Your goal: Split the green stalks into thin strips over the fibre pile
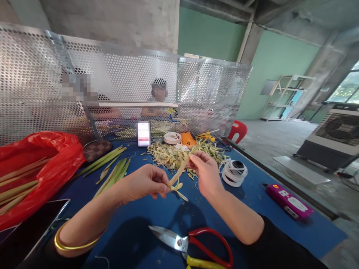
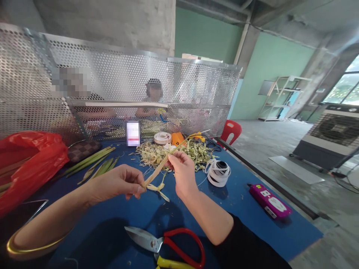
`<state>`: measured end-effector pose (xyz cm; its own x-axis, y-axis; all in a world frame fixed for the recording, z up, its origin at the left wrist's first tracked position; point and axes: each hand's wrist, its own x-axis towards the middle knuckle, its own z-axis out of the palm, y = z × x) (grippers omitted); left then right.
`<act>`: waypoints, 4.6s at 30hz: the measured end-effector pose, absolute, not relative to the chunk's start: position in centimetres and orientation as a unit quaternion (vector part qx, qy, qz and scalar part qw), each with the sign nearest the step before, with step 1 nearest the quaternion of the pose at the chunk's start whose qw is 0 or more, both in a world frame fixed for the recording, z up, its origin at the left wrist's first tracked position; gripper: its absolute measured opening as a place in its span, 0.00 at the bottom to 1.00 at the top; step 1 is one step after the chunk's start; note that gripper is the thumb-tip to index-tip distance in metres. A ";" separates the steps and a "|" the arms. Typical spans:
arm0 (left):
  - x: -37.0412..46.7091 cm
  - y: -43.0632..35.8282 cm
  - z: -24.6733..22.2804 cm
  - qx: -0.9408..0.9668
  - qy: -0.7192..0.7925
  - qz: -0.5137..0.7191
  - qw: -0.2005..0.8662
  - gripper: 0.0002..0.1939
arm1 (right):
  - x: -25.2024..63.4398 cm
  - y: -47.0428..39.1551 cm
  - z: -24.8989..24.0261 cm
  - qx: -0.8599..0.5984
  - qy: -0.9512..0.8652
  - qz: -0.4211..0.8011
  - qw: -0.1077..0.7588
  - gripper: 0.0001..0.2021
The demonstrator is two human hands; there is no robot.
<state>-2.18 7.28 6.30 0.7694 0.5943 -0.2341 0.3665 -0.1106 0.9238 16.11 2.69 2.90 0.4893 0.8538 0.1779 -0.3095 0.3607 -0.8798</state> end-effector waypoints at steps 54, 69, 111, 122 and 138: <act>-1.6 6.5 6.6 0.768 0.211 0.182 0.576 0.04 | 17.6 3.6 2.6 -0.473 -0.352 0.347 0.730 0.08; -1.5 4.9 7.3 0.607 0.166 0.397 0.668 0.03 | 15.2 2.4 2.2 -0.500 -0.483 0.476 0.539 0.14; -2.6 10.6 5.0 0.630 0.378 0.490 0.469 0.08 | 19.9 -5.3 0.2 -0.561 -0.586 0.405 0.421 0.35; -0.7 12.4 5.1 0.613 0.363 0.459 0.530 0.11 | 19.6 0.9 1.2 -0.534 -0.626 0.365 0.436 0.30; 1.5 12.6 3.2 0.615 0.392 0.401 0.555 0.10 | 19.9 1.5 0.0 -0.558 -0.605 0.373 0.429 0.16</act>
<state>1.46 12.57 3.20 0.3714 0.9267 0.0579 0.0378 -0.0774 0.9963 19.95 1.54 0.04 -0.0105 0.9947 0.1021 0.3545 0.0992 -0.9298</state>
